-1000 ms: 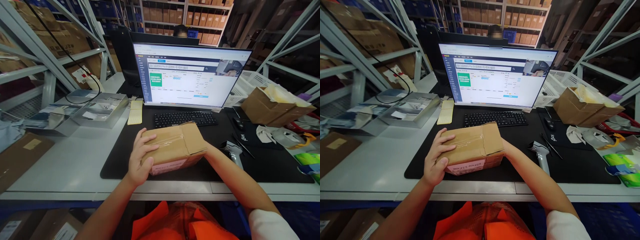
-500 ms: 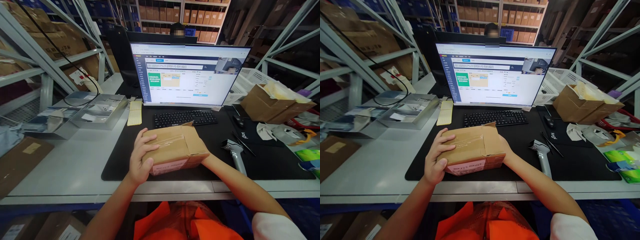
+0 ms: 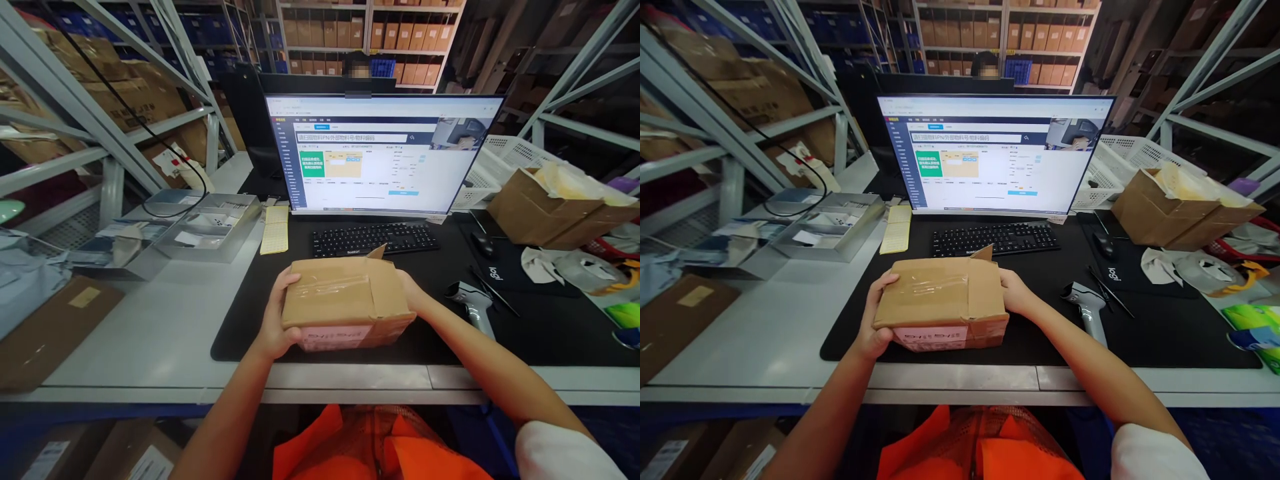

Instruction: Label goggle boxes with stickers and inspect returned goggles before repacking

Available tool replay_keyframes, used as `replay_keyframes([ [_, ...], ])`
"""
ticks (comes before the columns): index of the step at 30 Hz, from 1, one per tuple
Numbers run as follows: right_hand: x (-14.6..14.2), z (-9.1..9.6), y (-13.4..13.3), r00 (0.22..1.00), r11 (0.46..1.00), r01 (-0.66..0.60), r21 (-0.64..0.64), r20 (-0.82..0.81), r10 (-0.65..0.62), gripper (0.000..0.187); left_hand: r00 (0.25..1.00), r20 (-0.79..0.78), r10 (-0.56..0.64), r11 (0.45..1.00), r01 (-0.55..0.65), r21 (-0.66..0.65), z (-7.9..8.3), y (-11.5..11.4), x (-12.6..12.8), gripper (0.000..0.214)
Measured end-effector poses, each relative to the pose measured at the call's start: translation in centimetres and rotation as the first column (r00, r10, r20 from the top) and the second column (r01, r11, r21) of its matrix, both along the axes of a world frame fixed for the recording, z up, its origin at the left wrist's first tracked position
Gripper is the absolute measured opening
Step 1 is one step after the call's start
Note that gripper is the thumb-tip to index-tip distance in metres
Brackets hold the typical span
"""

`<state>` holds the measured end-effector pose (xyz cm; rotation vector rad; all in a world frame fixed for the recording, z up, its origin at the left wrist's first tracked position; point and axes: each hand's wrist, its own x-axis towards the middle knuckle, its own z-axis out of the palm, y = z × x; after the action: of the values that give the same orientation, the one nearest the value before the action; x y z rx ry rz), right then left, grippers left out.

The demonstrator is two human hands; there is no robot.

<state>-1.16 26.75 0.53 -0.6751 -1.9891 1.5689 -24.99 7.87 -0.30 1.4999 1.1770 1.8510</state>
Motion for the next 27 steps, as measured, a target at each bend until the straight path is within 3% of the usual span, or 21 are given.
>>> replay_keyframes([
  [5, 1.3, 1.7, -0.1, 0.991, 0.977, -0.133, 0.164, 0.043, 0.128, 0.026, 0.997, 0.070, 0.019, 0.999, -0.021, 0.025, -0.2, -0.8, -0.4, 0.084],
  [8, 2.1, 2.8, -0.5, 0.981, 0.930, -0.196, 0.311, 0.067, 0.184, 0.035, 0.982, 0.180, 0.056, 0.998, -0.055, -0.006, -1.1, -1.6, -0.7, 0.089],
  [10, 2.5, 3.4, -0.8, 0.978, 0.924, -0.205, 0.322, 0.088, 0.187, 0.039, 0.959, 0.275, 0.066, 0.998, -0.060, -0.027, -1.6, -1.9, -0.8, 0.090],
  [13, 3.0, 4.0, -1.0, 0.977, 0.945, -0.195, 0.261, 0.134, 0.165, 0.043, 0.918, 0.396, 0.033, 0.999, -0.031, -0.012, -1.8, -1.6, -0.7, 0.088],
  [18, 3.3, 4.2, -0.3, 0.976, 0.982, -0.170, 0.078, 0.149, 0.157, 0.050, 0.844, 0.536, -0.006, 1.000, -0.008, 0.024, -0.5, -0.3, -0.1, 0.084],
  [27, 4.9, 3.5, -0.4, 0.991, 0.975, -0.111, -0.191, 0.053, 0.123, 0.050, 0.749, 0.663, 0.008, 0.998, 0.031, -0.046, 0.3, -0.4, 0.9, 0.076],
])
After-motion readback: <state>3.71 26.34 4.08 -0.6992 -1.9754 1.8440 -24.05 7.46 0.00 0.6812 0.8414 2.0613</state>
